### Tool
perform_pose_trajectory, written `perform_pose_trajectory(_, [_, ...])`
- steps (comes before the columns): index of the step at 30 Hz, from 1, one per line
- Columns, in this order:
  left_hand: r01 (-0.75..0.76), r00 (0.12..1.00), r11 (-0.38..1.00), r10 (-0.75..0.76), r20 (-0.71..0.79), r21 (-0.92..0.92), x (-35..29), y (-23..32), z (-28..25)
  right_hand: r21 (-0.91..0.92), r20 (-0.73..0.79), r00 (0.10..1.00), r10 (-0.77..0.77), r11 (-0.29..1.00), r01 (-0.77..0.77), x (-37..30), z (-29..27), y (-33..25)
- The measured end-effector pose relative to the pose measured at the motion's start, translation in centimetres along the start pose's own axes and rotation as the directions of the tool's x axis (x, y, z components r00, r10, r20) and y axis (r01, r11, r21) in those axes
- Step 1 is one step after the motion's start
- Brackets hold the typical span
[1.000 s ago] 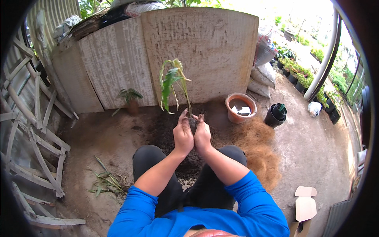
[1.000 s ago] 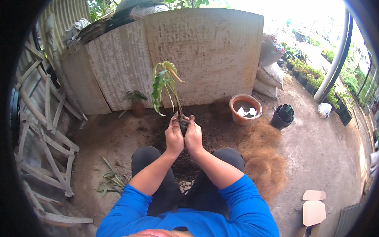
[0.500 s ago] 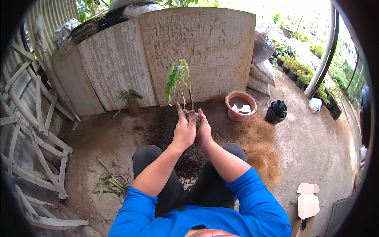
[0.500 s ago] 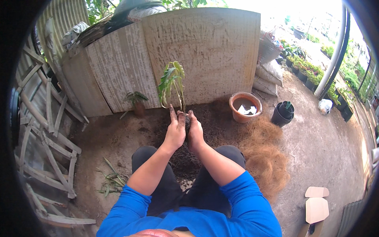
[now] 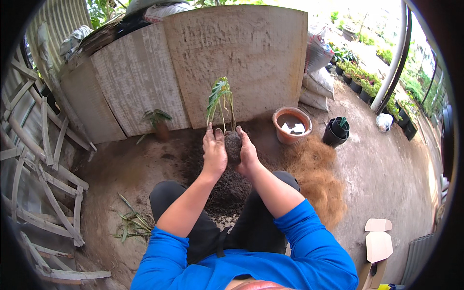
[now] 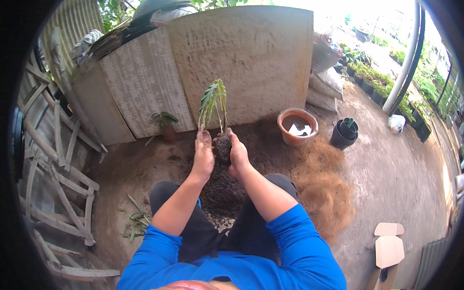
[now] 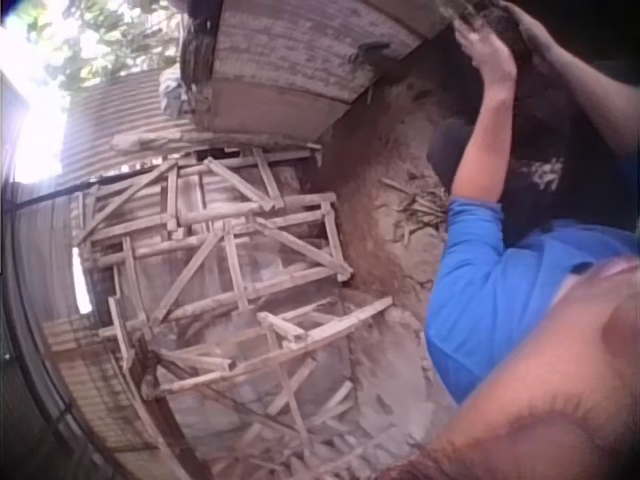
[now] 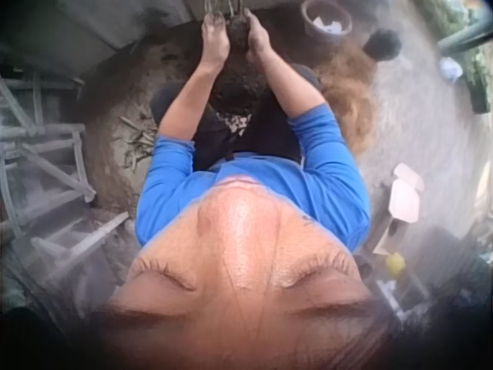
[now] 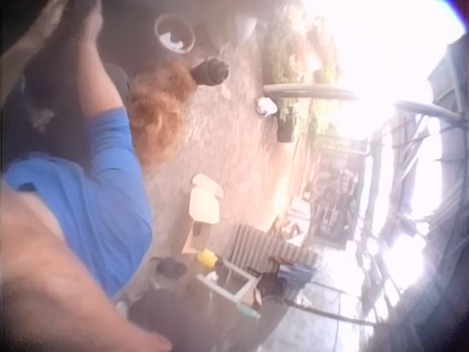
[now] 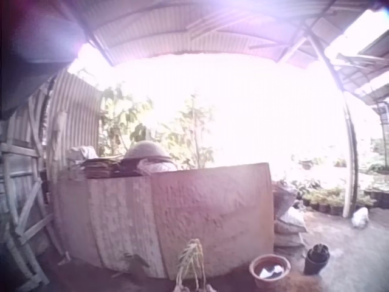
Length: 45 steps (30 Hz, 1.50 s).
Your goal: The person sits on the ground and packs soil around the root ball of a small plant by hand. They repeatedly add soil and press it firmly to form a compact root ball, occasionally lifting the plant to inspect the shape.
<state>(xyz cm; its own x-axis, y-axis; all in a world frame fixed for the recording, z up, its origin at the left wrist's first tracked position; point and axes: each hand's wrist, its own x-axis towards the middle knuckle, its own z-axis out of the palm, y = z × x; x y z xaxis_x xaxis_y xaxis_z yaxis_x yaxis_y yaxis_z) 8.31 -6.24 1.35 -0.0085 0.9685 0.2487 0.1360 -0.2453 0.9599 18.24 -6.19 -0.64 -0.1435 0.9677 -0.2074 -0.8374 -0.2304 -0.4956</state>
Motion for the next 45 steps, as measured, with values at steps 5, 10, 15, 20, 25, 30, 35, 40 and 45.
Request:
perform_pose_trajectory(5, [-0.135, 0.988, 0.991, 0.136, 0.069, -0.022, -0.2, -0.9, -2.2, -0.08, -0.065, 0.998, -0.022, 0.997, 0.017, -0.2, 0.6, -1.2])
perform_pose_trajectory(10, [-0.151, 0.983, 0.988, 0.152, 0.099, -0.011, 0.3, -0.4, -3.3, -0.049, -0.066, 0.996, -0.058, 0.997, 0.055, 0.8, 0.7, -0.8])
perform_pose_trajectory(15, [-0.328, 0.944, 0.933, 0.329, 0.02, 0.147, -0.7, -0.2, -3.4, -0.072, -0.059, 0.993, -0.101, 0.993, 0.097, 0.7, 1.7, -0.4])
perform_pose_trajectory(20, [-0.328, 0.943, 0.923, 0.334, 0.007, 0.203, -0.3, -0.8, -4.1, -0.176, -0.033, 0.987, -0.158, 0.973, 0.149, 0.8, 1.7, 0.3])
perform_pose_trajectory(25, [-0.271, 0.955, 0.939, 0.289, -0.062, 0.211, 0.2, -1.5, -5.0, -0.29, 0.004, 0.986, -0.168, 0.943, 0.162, 1.5, 1.8, 1.4])
perform_pose_trajectory(30, [-0.229, 0.961, 0.957, 0.252, -0.117, 0.179, 0.7, -2.5, -6.1, -0.358, -0.017, 0.988, -0.155, 0.923, 0.139, 2.3, 2.1, 2.6])
perform_pose_trajectory(35, [-0.123, 0.979, 0.986, 0.102, -0.174, -0.113, 1.0, -2.7, -6.8, -0.261, -0.055, 0.998, -0.034, 0.965, 0.019, 2.5, 2.5, 2.8])
perform_pose_trajectory(40, [0.012, 0.98, 0.908, -0.094, -0.174, -0.42, 2.1, -3.4, -8.6, -0.21, -0.1, 0.993, 0.055, 0.975, -0.075, 2.7, 2.1, 2.2])
perform_pose_trajectory(45, [0.106, 0.799, 0.979, 0.02, -0.6, 0.174, 6.4, -5.2, -13.5, -0.114, -0.124, 0.99, 0.068, 0.99, -0.082, 2.7, 1.8, 1.1])
